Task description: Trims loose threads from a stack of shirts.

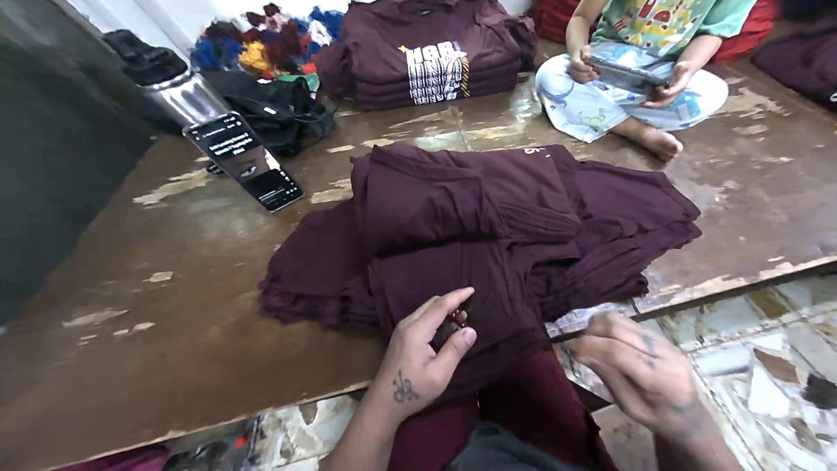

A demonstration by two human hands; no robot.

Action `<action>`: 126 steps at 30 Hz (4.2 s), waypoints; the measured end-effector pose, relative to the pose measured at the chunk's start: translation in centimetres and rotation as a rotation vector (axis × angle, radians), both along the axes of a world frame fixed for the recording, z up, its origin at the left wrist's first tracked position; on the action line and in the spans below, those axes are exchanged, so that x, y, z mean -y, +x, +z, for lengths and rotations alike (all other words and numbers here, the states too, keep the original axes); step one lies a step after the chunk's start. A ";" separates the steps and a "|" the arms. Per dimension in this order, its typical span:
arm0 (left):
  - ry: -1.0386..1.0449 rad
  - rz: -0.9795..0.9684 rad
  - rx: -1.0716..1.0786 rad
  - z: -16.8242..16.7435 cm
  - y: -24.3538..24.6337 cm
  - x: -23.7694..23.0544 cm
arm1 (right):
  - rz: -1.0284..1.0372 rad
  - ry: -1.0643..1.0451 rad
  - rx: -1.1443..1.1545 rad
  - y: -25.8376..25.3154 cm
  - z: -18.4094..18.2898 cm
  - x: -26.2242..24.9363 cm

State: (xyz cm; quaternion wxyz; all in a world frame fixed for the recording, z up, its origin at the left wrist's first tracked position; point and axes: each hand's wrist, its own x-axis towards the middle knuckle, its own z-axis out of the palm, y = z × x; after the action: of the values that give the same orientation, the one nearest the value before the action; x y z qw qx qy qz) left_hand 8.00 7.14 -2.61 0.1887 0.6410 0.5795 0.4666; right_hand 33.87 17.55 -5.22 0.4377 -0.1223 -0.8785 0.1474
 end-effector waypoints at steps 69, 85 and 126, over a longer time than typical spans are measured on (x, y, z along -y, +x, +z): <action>0.241 -0.107 -0.919 6.4 2.6 -2.5 | -0.173 0.118 0.030 -2.1 3.4 0.2; 0.246 -0.055 -0.857 4.3 2.2 -1.4 | -0.112 0.078 -0.123 -3.6 0.3 1.8; 0.009 0.020 -0.321 2.8 -2.5 1.3 | 0.053 0.016 0.001 -6.0 3.2 -0.6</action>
State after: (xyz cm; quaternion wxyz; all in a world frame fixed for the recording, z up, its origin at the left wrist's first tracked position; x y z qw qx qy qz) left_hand 5.47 5.86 0.19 0.0863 0.7024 0.6064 0.3627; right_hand 27.84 18.13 -2.02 0.4341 -0.0955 -0.8829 0.1516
